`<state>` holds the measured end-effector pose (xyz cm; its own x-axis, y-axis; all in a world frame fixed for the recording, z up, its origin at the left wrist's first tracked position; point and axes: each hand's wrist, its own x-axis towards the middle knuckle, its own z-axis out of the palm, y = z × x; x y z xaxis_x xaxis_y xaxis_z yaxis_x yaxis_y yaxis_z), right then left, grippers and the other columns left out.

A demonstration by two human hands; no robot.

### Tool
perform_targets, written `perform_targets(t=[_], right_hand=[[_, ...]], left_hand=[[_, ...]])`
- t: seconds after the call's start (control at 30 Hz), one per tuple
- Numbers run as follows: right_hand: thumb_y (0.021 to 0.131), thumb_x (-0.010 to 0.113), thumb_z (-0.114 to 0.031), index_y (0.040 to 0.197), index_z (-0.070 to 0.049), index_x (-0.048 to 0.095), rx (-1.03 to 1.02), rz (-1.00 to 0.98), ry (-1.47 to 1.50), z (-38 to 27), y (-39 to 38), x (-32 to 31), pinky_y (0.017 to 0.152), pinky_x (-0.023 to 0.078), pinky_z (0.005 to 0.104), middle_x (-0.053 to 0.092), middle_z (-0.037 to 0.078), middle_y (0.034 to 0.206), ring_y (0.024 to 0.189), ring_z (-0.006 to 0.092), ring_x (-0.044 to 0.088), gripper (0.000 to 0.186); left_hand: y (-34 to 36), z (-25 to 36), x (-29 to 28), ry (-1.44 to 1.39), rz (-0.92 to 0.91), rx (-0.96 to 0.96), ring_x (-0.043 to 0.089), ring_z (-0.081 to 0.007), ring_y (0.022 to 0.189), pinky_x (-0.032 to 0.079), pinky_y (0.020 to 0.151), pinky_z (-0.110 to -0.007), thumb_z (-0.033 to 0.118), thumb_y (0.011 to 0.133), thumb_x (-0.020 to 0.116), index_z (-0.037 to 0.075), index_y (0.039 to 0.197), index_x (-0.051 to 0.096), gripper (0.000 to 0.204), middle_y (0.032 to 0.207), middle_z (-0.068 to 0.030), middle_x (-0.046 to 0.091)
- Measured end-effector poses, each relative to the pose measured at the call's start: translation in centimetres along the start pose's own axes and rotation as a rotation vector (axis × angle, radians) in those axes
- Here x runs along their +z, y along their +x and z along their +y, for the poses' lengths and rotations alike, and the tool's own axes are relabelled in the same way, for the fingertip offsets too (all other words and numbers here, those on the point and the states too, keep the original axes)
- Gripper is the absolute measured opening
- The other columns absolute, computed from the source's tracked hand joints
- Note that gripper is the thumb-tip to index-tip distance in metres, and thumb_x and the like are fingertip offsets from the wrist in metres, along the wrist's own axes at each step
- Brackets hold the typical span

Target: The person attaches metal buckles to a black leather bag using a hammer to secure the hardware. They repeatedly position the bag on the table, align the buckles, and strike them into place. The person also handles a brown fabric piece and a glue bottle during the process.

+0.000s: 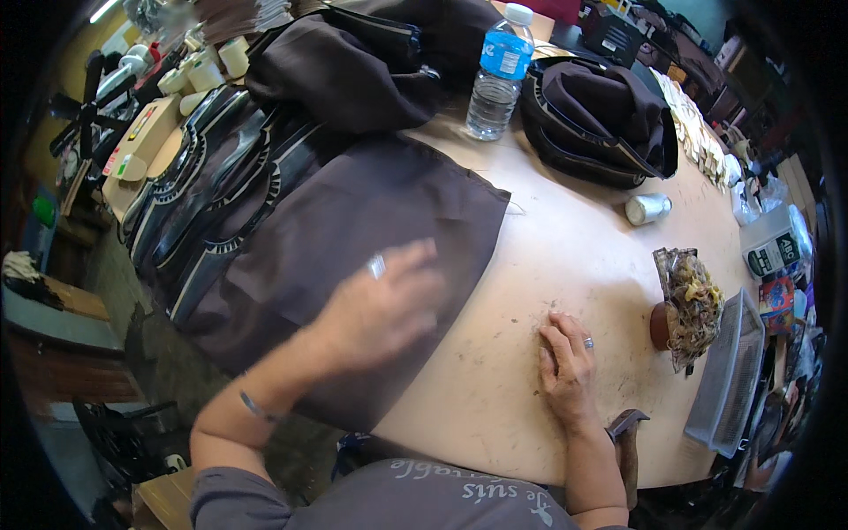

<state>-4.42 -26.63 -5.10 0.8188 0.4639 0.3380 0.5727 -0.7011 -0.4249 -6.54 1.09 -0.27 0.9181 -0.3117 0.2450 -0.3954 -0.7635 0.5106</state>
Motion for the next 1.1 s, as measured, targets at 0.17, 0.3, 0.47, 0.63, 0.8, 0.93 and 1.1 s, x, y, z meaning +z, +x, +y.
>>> perform_targets(t=[0.17, 0.3, 0.47, 0.63, 0.8, 0.93, 1.1], right_hand=[[0.070, 0.056, 0.002, 0.092, -0.001, 0.055, 0.009, 0.005, 0.046, -0.7, 0.6, 0.1, 0.088, 0.038, 0.0410, 0.052, 0.014, 0.105, 0.100, 0.0332, 0.048, 0.023], [0.067, 0.056, 0.002, 0.090, -0.001, 0.055, -0.013, 0.014, 0.063, -0.6, 0.7, 0.6, 0.087, 0.038, 0.0405, 0.052, 0.014, 0.104, 0.098, 0.0325, 0.049, 0.023], [0.069, 0.056, 0.002, 0.093, -0.001, 0.055, -0.033, -0.010, 0.025, -0.4, 0.9, 0.3, 0.085, 0.040, 0.0397, 0.051, 0.014, 0.108, 0.098, 0.0329, 0.049, 0.025], [0.066, 0.053, -0.005, 0.089, 0.000, 0.054, -0.161, 0.079, 0.016, 3.5, -0.2, 2.3, 0.080, 0.042, 0.0399, 0.051, 0.015, 0.101, 0.095, 0.0313, 0.050, 0.024], [0.063, 0.055, -0.011, 0.084, -0.001, 0.052, -0.088, 0.040, 0.049, 4.5, -0.8, 2.6, 0.090, 0.033, 0.0385, 0.047, 0.013, 0.102, 0.102, 0.0268, 0.045, 0.023], [0.063, 0.055, -0.012, 0.081, -0.002, 0.053, -0.077, 0.117, 0.021, 2.4, -1.0, 1.7, 0.089, 0.032, 0.0365, 0.048, 0.011, 0.095, 0.098, 0.0252, 0.046, 0.020], [0.064, 0.054, -0.012, 0.076, -0.002, 0.054, -0.117, 0.187, -0.051, 1.7, -0.7, 1.6, 0.088, 0.032, 0.0361, 0.048, 0.010, 0.090, 0.096, 0.0253, 0.046, 0.016]], left_hand=[[9.6, -5.3, -4.9, 0.213, 0.454, 0.069, 0.044, -0.0289, 0.113, 0.035, 0.094, -0.035, 0.010, 0.072, 0.061, 0.003, 0.105, 0.053, 0.034, 0.120, -0.0152, 0.047], [16.6, -9.6, -6.6, 0.431, 0.689, -0.098, 0.036, -0.0288, 0.120, 0.029, 0.098, -0.036, 0.032, 0.074, 0.058, 0.007, 0.124, 0.040, 0.058, 0.131, -0.0157, 0.035], [20.5, -13.6, -6.0, 0.619, 0.560, -0.388, 0.040, -0.0300, 0.116, 0.034, 0.095, -0.040, 0.027, 0.078, 0.053, 0.011, 0.124, 0.040, 0.051, 0.132, -0.0113, 0.035], [18.8, -15.3, -0.2, 0.644, 0.615, -0.363, 0.052, -0.0308, 0.099, 0.042, 0.084, -0.040, 0.034, 0.082, 0.051, 0.010, 0.113, 0.051, 0.039, 0.110, -0.0173, 0.053], [17.6, -33.2, 2.6, 1.440, 0.447, 0.014, 0.047, -0.0264, 0.107, 0.040, 0.090, -0.033, 0.014, 0.088, 0.040, 0.013, 0.123, 0.043, 0.035, 0.118, -0.0145, 0.048], [19.8, -30.4, 1.9, 0.850, 0.628, -0.143, 0.043, -0.0280, 0.111, 0.035, 0.093, -0.036, 0.034, 0.090, 0.037, 0.004, 0.122, 0.043, 0.045, 0.123, -0.0138, 0.045], [19.4, -30.5, 0.6, 0.661, 0.667, -0.047, 0.044, -0.0296, 0.111, 0.034, 0.093, -0.036, 0.041, 0.089, 0.037, 0.002, 0.122, 0.042, 0.052, 0.122, -0.0167, 0.046]])
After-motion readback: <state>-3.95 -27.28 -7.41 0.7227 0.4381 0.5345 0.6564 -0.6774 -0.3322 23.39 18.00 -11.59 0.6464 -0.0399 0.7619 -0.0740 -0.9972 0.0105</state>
